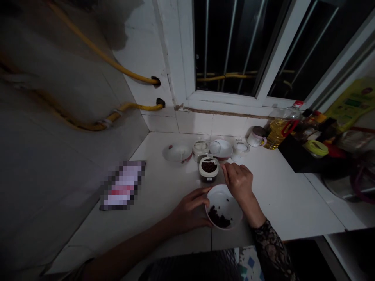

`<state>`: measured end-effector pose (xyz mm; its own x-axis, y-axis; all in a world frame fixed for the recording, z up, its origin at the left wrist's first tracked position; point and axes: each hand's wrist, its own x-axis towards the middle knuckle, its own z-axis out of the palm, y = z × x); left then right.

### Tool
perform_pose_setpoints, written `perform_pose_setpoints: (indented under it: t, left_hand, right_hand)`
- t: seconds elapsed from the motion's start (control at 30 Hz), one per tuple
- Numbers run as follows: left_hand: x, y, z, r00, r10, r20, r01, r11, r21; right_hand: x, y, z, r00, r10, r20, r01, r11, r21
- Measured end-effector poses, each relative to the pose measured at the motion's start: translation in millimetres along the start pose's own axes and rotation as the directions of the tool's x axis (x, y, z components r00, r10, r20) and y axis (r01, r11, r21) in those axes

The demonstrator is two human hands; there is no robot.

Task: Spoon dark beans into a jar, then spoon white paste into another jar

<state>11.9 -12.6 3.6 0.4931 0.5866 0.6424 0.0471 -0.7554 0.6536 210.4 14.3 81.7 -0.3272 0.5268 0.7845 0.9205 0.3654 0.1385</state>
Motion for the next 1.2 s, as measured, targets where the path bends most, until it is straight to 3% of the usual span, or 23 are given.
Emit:
perform_pose_setpoints:
  t: [0.07, 0.13, 0.23, 0.3, 0.37, 0.47, 0.63, 0.73, 0.83, 0.97, 1.03, 1.2]
  left_hand:
    - [0, 0, 0.2, 1.0, -0.001, -0.009, 0.001, 1.0, 0.0]
    - [0, 0, -0.4, 1.0, -0.01, -0.004, 0.01, 1.0, 0.013]
    - [1, 1, -2.9, 1.0, 0.002, -0.003, -0.002, 0.999, 0.052]
    - [2, 2, -4.9, 1.0, 0.028, -0.007, -0.027, 0.996, 0.085]
    - [2, 2, -6.6, 0.999, 0.049, -0.009, -0.047, 0.991, 0.124]
    - [1, 1, -8.0, 0.997, 0.079, -0.007, -0.076, 0.978, 0.193]
    - [-1, -1, -8.9, 0.991, 0.131, 0.008, -0.128, 0.943, 0.306]
    - [-1, 0, -9.8, 0.986, 0.167, 0.001, -0.157, 0.922, 0.354]
    - [0, 1, -10.4, 0.981, 0.193, -0.004, -0.177, 0.904, 0.389]
    - [0, 3, -9.6, 0.979, 0.203, 0.005, -0.187, 0.895, 0.405]
    - [0, 3, -8.8, 0.978, 0.208, 0.005, -0.192, 0.897, 0.398]
    - [-2, 3, -7.6, 0.988, 0.156, -0.012, -0.143, 0.93, 0.339]
  right_hand:
    - [0, 1, -3, 0.998, -0.058, -0.01, 0.058, 0.998, -0.029]
    - [0, 2, -10, 1.0, -0.013, -0.003, 0.013, 1.0, 0.018]
    - [-6, 2, -28, 0.974, 0.223, 0.042, -0.227, 0.961, 0.157]
    - [-15, 0, -41, 0.913, 0.389, 0.122, -0.407, 0.884, 0.23]
    - [-27, -1, -51, 0.869, 0.422, 0.258, -0.484, 0.835, 0.263]
    - [-44, 1, -60, 0.858, 0.353, 0.373, -0.452, 0.864, 0.222]
    - [-59, 8, -63, 0.884, 0.247, 0.396, -0.297, 0.952, 0.069]
    - [-64, 4, -62, 0.846, 0.283, 0.451, -0.347, 0.935, 0.065]
    - [-71, -6, -57, 0.745, 0.398, 0.535, -0.546, 0.825, 0.146]
    - [-79, -19, -51, 0.571, 0.547, 0.612, -0.798, 0.543, 0.26]
    - [-81, -21, -50, 0.5, 0.578, 0.645, -0.862, 0.406, 0.304]
    - [-83, -18, -49, 0.383, 0.639, 0.667, -0.915, 0.165, 0.368]
